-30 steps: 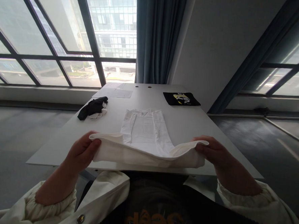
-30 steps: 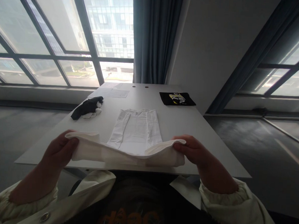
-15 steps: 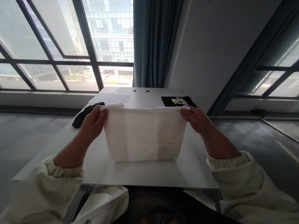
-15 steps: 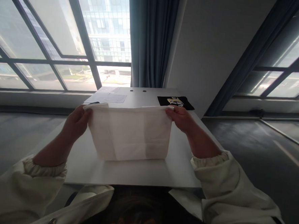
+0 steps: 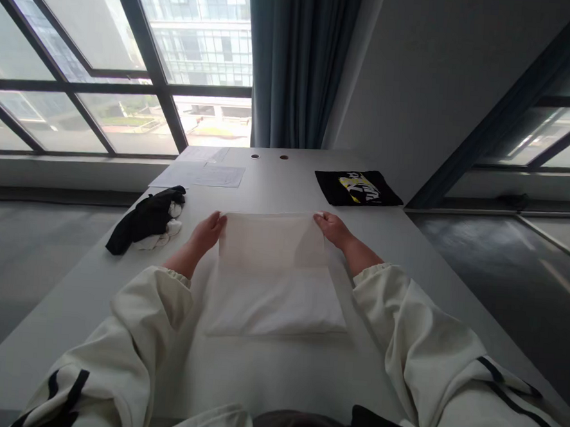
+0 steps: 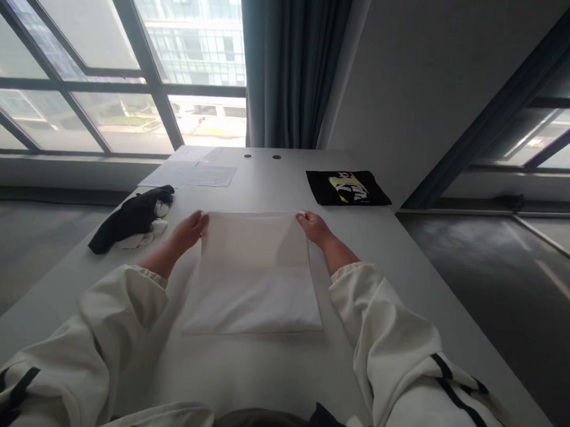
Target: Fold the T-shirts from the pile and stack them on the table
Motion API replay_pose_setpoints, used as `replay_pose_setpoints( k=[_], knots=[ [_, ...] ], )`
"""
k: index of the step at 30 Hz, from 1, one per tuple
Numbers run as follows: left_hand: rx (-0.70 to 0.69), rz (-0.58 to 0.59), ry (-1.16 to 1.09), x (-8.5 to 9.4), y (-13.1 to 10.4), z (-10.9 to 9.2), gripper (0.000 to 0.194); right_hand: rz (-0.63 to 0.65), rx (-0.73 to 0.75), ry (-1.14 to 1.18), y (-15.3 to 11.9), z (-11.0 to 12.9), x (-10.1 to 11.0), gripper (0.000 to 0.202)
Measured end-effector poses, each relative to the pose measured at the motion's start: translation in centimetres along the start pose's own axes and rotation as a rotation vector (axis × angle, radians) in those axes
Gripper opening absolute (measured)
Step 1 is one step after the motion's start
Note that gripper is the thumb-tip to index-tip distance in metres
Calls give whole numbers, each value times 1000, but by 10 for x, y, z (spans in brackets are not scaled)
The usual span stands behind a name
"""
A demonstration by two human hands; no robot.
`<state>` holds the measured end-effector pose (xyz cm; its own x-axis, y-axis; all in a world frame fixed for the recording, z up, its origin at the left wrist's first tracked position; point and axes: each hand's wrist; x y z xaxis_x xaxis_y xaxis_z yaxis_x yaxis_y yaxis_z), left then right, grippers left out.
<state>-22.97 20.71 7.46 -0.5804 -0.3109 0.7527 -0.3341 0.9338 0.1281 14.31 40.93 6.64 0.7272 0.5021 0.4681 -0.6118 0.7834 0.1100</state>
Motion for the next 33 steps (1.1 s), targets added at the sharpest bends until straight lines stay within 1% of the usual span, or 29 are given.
replay_pose_setpoints(
  k=[4, 7, 10, 12, 14, 18, 21, 23, 25, 26, 27, 29, 31, 32, 33],
  knots=[
    [33, -21, 115, -28, 25, 26, 30, -83, -31, -103, 25, -27, -9, 33],
    [14, -11, 145, -41, 35, 38, 26, -148, -77, -217, 33, -43, -14, 23],
    [2, 28, 148, -46, 38, 43, 27, -184, -69, -312, 31, -55, -18, 22],
    [26, 48, 154, -46, 38, 44, 32, -209, -23, -352, 28, -60, -18, 24],
    [58, 56, 153, -45, 37, 44, 33, -214, 13, -397, 27, -63, -19, 24],
    [79, 57, 135, -46, 38, 46, 32, -131, 60, -505, 29, -63, -20, 18],
    [72, 69, 151, -43, 38, 45, 36, -77, 95, -588, 28, -54, -18, 18],
    [31, 41, 221, -38, 34, 37, 36, -96, 155, -650, 22, -42, -17, 23],
    [-74, 6, 330, -32, 24, 21, 37, -104, 255, -703, 12, -27, -20, 33],
    [-144, 5, 384, -31, 17, 10, 38, -74, 306, -720, 6, -20, -23, 39],
    [-210, 31, 420, -32, 8, -1, 39, -10, 342, -733, 0, -14, -29, 44],
    [-300, 134, 454, -40, -10, -21, 44, 196, 343, -767, -11, -5, -43, 51],
    [-305, 251, 496, -55, -25, -33, 50, 392, 252, -811, -19, -2, -57, 59],
    [-274, 298, 516, -63, -29, -36, 55, 453, 198, -831, -21, -2, -62, 62],
    [-234, 332, 528, -70, -32, -36, 58, 486, 154, -848, -22, -2, -67, 64]
  ],
)
Point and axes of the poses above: each hand's wrist, its own y-axis towards the middle knuckle, its own x-axis out of the back of the hand, z = x × y, and after that the axes turned 9 degrees about z, right-handed
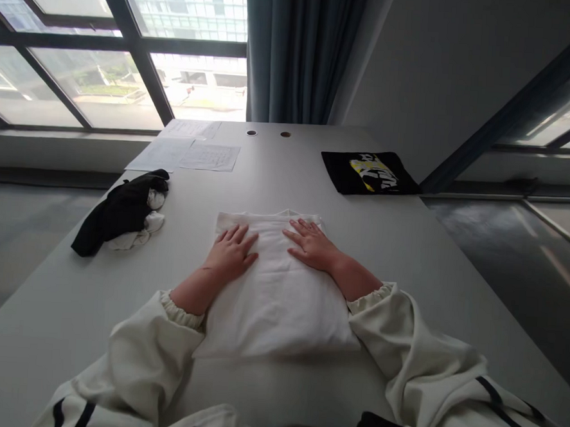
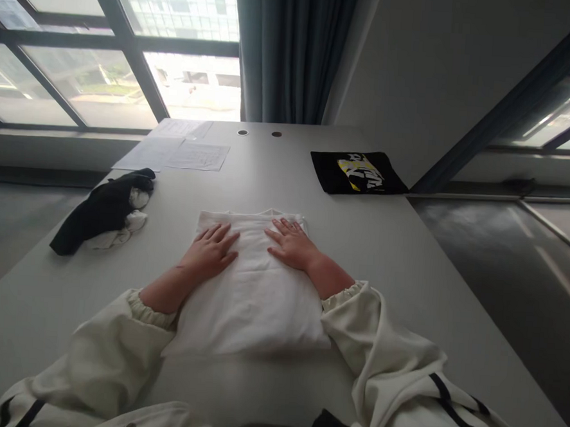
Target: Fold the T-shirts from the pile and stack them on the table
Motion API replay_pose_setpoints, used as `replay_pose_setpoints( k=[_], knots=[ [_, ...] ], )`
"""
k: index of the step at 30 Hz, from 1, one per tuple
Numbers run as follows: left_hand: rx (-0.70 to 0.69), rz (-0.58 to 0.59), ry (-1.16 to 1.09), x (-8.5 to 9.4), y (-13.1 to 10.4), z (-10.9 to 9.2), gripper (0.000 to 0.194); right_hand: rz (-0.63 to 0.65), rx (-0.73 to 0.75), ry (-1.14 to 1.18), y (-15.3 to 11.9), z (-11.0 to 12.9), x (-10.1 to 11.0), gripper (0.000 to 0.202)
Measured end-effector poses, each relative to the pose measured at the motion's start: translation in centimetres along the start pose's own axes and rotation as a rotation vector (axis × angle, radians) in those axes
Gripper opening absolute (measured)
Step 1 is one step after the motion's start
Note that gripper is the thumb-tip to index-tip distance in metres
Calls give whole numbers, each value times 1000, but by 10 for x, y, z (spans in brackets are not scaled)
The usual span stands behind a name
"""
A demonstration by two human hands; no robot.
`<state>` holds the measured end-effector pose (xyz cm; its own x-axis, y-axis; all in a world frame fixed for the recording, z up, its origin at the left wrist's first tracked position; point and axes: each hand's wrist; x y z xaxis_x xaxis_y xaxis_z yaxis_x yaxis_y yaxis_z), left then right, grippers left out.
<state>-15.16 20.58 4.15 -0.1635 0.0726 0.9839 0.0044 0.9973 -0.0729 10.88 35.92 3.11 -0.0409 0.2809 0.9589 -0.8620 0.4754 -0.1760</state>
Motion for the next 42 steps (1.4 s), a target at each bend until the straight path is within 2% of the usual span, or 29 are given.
replay_pose_setpoints(
  k=[4, 7, 9, 11, 14, 18, 20, 22, 29, 34, 38, 42],
  knots=[
    [93, 41, -25, -13, 10, 3, 59, 27, -43, -6, 4, 2, -4, 64],
    [114, 31, -40, -11, 11, 8, 59, 4, -26, 1, 4, -3, -3, 62],
    [50, 25, -47, -7, 4, 9, 56, -12, 4, 5, -1, -6, -2, 61],
    [-119, 33, -65, -4, -11, 7, 48, -27, 40, 21, -13, -6, -1, 59],
    [-385, 85, -105, -3, -48, -2, 41, -73, 98, 60, -47, 7, -6, 56],
    [-471, 94, -126, -5, -107, -19, 47, -118, 187, 94, -103, 42, -26, 56],
    [-503, 116, -130, -7, -128, -25, 59, -54, 224, 106, -124, 57, -37, 59],
    [-524, 151, -116, -10, -139, -28, 70, 11, 223, 104, -134, 66, -43, 62],
    [-516, 180, -65, -11, -141, -31, 77, 83, 141, 113, -134, 78, -37, 67],
    [-535, 158, -88, -11, -144, -42, 63, 111, 263, 143, -141, 98, -37, 81],
    [-511, 127, -111, -12, -142, -49, 49, 81, 307, 154, -140, 103, -39, 72],
    [-516, 134, -121, -6, -145, -41, 62, 75, 328, 154, -140, 93, -40, 69]
  ],
)
Point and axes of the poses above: each hand's wrist, its own y-axis towards the middle knuckle, its own x-axis out of the back of the hand, z = x × y, and after that the axes turned 9 degrees about z, right-handed
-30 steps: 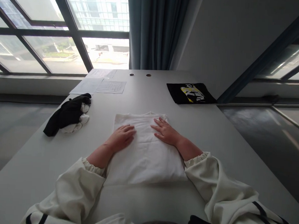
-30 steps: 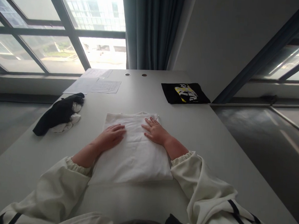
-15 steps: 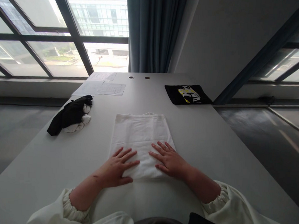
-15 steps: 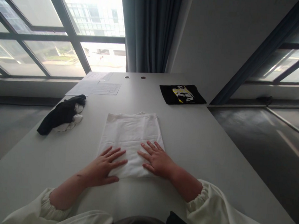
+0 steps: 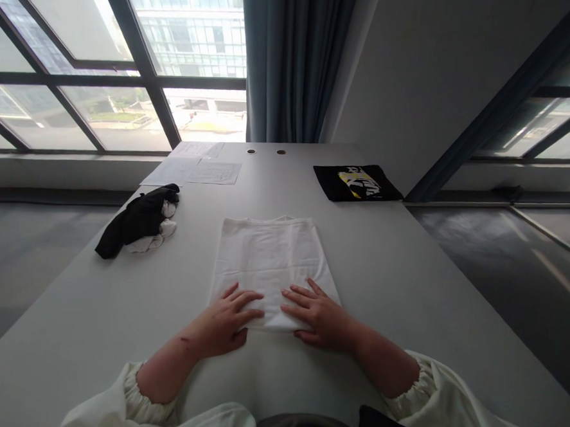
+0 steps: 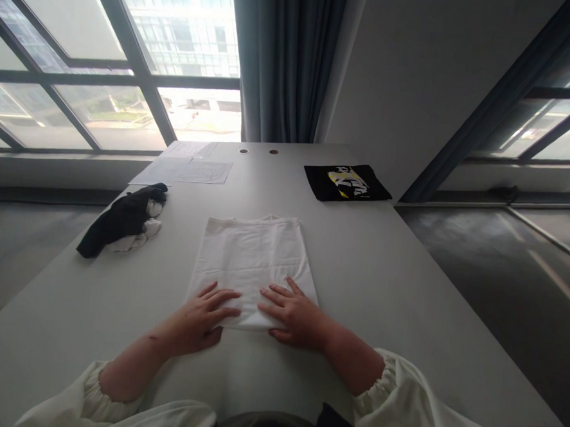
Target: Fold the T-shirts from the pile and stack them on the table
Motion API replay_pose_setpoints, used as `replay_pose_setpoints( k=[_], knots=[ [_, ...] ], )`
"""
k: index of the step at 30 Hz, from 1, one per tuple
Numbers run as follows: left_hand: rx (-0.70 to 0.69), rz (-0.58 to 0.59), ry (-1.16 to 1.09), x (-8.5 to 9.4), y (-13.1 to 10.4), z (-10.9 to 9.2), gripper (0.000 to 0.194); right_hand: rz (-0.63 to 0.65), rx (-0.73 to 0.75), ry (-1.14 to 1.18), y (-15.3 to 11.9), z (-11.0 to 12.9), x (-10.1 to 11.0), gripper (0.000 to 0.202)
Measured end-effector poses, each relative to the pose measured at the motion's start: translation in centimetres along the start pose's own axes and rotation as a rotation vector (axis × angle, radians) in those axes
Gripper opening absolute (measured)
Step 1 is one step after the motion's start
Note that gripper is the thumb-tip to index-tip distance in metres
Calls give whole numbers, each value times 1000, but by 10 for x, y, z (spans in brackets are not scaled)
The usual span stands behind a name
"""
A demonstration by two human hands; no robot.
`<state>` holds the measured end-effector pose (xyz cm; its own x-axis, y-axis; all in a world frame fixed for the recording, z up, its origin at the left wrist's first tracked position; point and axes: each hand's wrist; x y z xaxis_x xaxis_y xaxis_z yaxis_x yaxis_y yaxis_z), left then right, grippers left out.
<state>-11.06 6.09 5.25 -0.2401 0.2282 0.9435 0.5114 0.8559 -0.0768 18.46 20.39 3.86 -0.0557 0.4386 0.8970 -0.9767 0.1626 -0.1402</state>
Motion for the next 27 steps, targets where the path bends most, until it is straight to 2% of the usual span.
replay_pose_setpoints(
  k=[3, 6, 12, 16, 20, 24, 27],
  knots=[
    [13, -11, -21, 3, -14, 9, 72, -32, 41, 10, -13, -12, -2, 75],
    [50, -52, -57, 4, -26, 19, 75, -132, 62, 44, -33, -27, -6, 77],
    [121, -145, -78, 2, -37, 38, 75, -358, -26, 72, -59, -50, -8, 60],
    [210, -229, -82, 2, -43, 52, 60, -415, -8, 130, -57, -52, -4, 45],
    [256, -288, -201, 1, -50, 63, 49, -437, 10, 189, -54, -55, -3, 39],
    [241, -292, -326, 2, -56, 71, 33, -435, 12, 210, -55, -60, -4, 40],
    [245, -281, -334, 5, -56, 73, 26, -427, 12, 208, -55, -62, -4, 42]
  ],
)
Point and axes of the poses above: each hand's wrist, its own y-axis towards the middle knuckle, its own x-axis out of the back of the hand, z = x × y, and after that the axes turned 9 degrees about z, right-handed
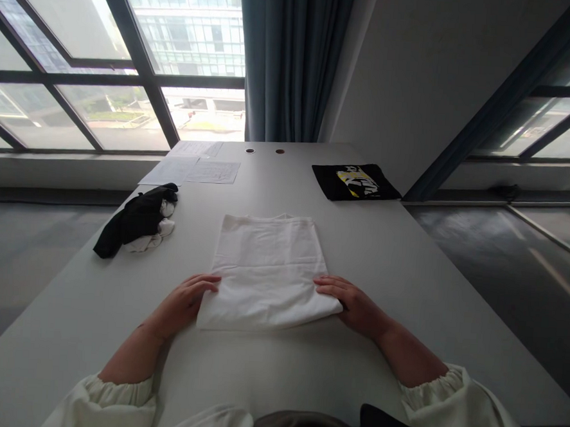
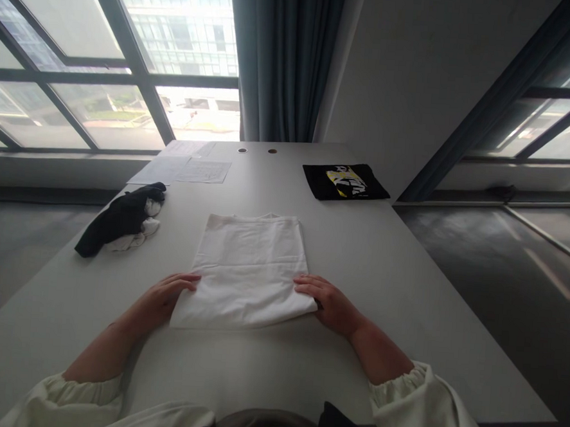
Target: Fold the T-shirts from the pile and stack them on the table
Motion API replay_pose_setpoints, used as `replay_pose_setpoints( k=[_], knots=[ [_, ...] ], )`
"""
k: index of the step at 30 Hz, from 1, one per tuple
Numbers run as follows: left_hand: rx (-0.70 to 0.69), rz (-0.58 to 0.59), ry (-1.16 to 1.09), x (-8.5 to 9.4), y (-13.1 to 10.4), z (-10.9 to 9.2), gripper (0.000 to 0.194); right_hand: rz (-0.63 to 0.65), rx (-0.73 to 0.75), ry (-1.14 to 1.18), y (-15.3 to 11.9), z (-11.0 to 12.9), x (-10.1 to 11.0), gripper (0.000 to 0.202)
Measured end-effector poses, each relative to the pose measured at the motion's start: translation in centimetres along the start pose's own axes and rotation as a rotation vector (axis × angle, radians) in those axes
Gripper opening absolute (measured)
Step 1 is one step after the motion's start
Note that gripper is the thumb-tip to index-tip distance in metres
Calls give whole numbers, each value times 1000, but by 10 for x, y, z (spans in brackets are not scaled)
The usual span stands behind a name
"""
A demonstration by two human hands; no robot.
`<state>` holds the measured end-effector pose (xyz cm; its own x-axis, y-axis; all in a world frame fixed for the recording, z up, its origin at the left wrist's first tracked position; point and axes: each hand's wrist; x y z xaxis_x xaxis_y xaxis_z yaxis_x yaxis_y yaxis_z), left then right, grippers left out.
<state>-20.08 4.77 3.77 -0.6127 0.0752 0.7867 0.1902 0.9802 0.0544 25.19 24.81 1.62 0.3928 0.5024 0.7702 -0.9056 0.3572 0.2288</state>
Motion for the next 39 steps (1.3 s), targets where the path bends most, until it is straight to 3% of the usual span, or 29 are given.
replay_pose_setpoints(
  k=[10, 14, 19, 29, 39],
  knots=[
    [-19, 38, 4, 2, 4, -3, 34, 56, -35, -33, 4, -3, 3, 49],
    [37, -24, -17, 0, 4, 3, 33, 69, -73, -42, 2, -5, 3, 49],
    [92, -119, -6, -7, 5, 15, 39, -19, -184, -99, 0, -14, 1, 44],
    [163, -110, 56, -7, 6, 17, 50, -115, -206, -87, -3, -31, -4, 47],
    [191, -81, 211, -16, 9, 26, 52, -27, -302, -172, 4, -26, -3, 48]
  ],
)
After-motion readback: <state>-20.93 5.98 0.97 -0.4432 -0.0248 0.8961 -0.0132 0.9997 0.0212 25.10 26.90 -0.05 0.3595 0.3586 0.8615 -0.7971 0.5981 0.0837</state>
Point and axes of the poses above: each hand's wrist, its own y-axis towards the middle knuckle, its own x-axis out of the back of the hand, z = x × y, and after that the axes turned 9 degrees about z, right-handed
